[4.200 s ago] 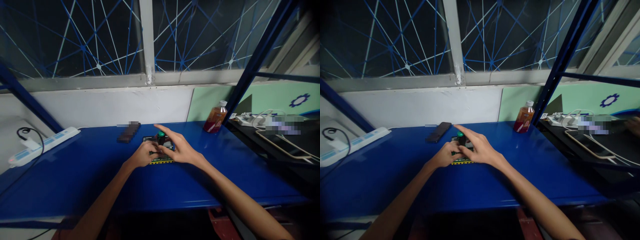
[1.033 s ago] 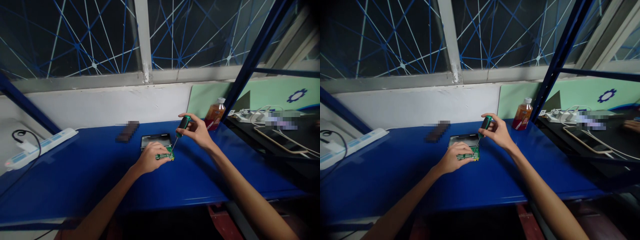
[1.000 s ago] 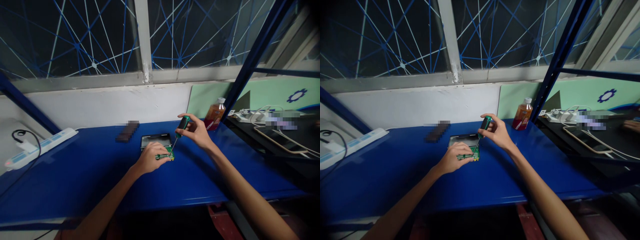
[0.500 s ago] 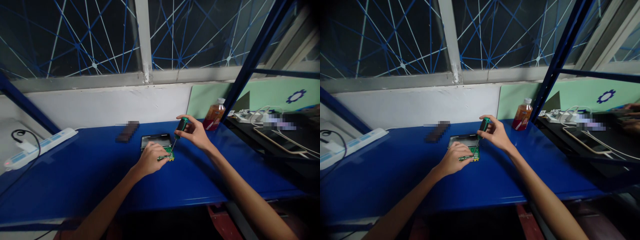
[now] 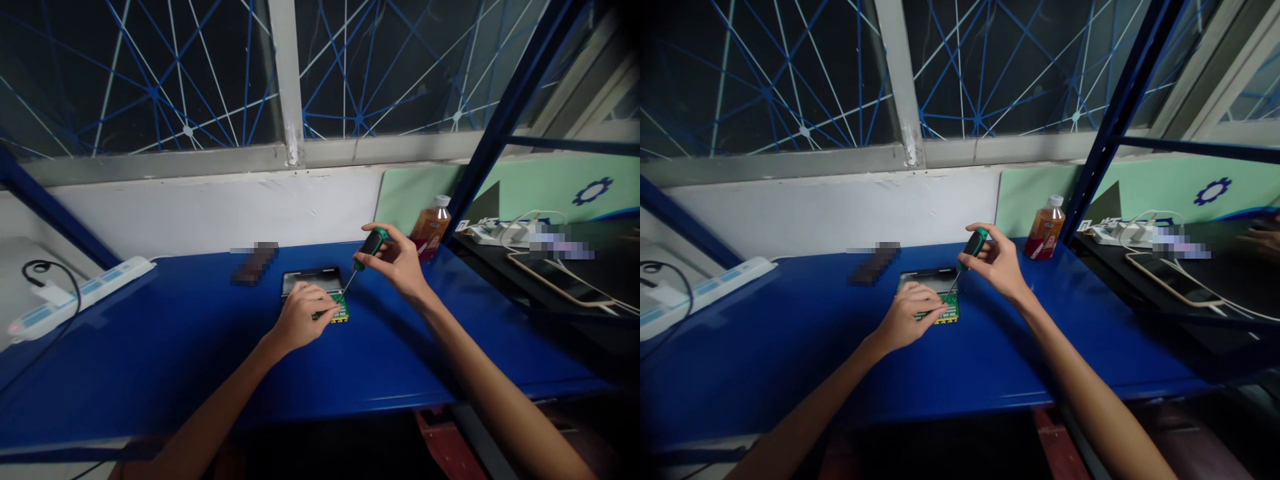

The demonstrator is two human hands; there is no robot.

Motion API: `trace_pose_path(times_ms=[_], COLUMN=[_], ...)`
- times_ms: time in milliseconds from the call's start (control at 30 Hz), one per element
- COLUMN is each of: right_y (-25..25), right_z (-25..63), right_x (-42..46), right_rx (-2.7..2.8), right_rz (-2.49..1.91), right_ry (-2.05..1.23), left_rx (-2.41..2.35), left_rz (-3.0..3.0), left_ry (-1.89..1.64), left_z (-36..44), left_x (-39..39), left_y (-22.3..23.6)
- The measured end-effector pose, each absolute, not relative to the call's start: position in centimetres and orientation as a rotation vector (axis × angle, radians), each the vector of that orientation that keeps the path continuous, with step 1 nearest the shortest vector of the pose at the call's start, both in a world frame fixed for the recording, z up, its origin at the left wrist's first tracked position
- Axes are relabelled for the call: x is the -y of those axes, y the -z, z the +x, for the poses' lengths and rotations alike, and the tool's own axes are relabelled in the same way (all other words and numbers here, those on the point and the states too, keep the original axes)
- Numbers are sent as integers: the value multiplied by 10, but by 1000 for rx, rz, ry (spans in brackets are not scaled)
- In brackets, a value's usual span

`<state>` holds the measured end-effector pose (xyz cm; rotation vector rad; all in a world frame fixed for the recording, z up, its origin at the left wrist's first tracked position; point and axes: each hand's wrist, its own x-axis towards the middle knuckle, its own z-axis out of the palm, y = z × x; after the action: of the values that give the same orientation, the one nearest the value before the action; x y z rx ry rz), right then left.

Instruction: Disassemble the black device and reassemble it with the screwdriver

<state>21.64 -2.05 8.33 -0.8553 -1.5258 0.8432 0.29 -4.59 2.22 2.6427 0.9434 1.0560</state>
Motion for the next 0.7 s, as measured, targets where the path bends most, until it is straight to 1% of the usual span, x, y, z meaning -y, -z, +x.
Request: trace_pose_path(times_ms=[233, 700], right_y=[-85, -87], right_z=[216, 217], right_x=[23, 25], right_rx=[1505, 1478], right_rz=[-846, -837], right_ry=[-826, -830], left_rx=[-960, -942], left_rz=[2578, 2568], left_ry=[-1153, -1176], left_z=[3, 2], left_x=[45, 45], left_y=[-23, -23])
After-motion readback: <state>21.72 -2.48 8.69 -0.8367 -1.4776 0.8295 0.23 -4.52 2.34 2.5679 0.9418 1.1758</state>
